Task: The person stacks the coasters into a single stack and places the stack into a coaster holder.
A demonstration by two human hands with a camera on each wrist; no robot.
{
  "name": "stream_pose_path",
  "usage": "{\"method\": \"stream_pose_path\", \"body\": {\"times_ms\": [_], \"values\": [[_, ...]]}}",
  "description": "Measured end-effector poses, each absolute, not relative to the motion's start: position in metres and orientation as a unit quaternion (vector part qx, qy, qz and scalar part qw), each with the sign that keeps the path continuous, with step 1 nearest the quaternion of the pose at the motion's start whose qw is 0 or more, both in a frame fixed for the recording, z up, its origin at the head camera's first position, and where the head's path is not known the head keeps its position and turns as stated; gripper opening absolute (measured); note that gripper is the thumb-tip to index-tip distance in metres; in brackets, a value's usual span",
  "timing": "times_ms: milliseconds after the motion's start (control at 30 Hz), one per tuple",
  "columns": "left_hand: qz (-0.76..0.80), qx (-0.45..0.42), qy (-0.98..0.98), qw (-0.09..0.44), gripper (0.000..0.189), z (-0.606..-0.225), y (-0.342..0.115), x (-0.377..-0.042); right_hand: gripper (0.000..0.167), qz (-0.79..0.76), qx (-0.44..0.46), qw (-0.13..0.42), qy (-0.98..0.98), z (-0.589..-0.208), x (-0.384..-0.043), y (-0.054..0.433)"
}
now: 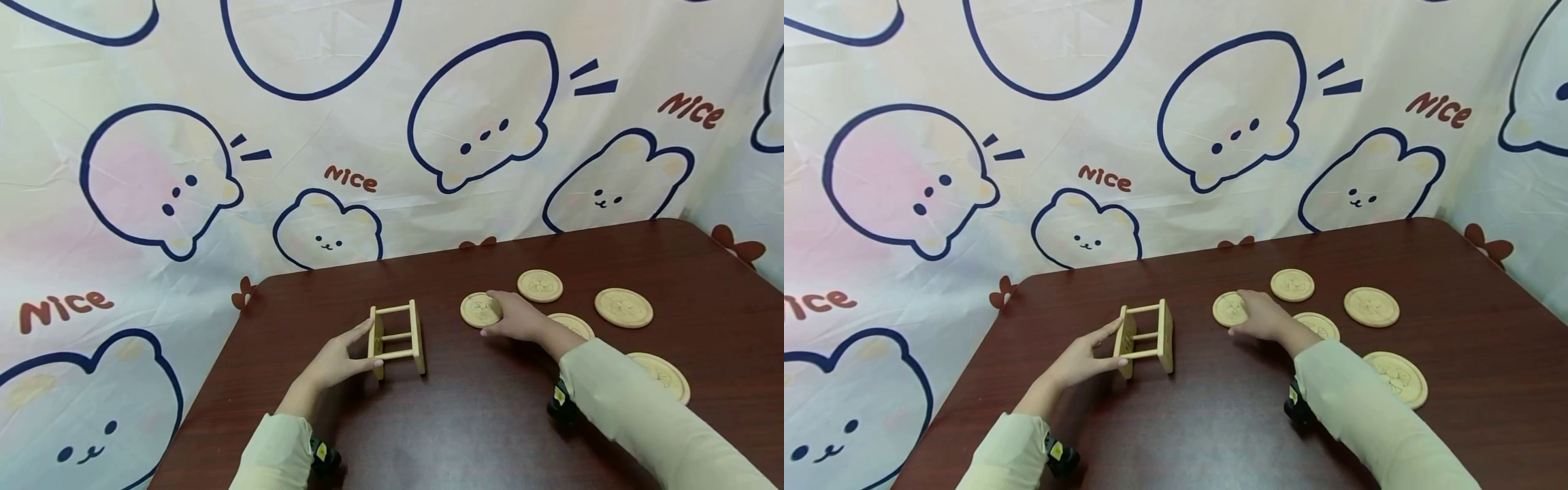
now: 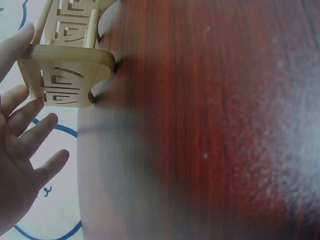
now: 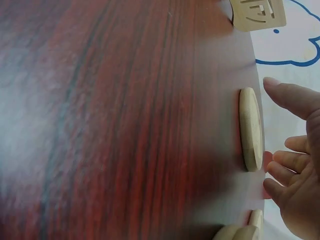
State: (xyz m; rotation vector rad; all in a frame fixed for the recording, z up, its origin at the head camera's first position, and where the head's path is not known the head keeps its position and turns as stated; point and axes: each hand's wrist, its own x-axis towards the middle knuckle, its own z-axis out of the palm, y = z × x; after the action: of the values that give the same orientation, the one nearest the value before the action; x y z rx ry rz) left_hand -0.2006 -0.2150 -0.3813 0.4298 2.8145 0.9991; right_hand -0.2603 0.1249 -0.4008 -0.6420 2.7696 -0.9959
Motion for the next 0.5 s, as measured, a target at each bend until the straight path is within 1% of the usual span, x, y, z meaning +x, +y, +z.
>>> {"method": "stream_pose_path", "body": {"times_ms": [333,500], "values": [[0.331,0.137,0.931,0.065,0.076,-0.382,-0.215,-0.2,0.085,-0.311,-0.202,0.066,0.926,-0.406,-0.272,0.121],[0.331,0.135,0.932,0.066,0.076,-0.381,-0.215,-0.2,0.09,-0.309,-0.188,0.077,0.929,-0.409,-0.277,0.119]]}}
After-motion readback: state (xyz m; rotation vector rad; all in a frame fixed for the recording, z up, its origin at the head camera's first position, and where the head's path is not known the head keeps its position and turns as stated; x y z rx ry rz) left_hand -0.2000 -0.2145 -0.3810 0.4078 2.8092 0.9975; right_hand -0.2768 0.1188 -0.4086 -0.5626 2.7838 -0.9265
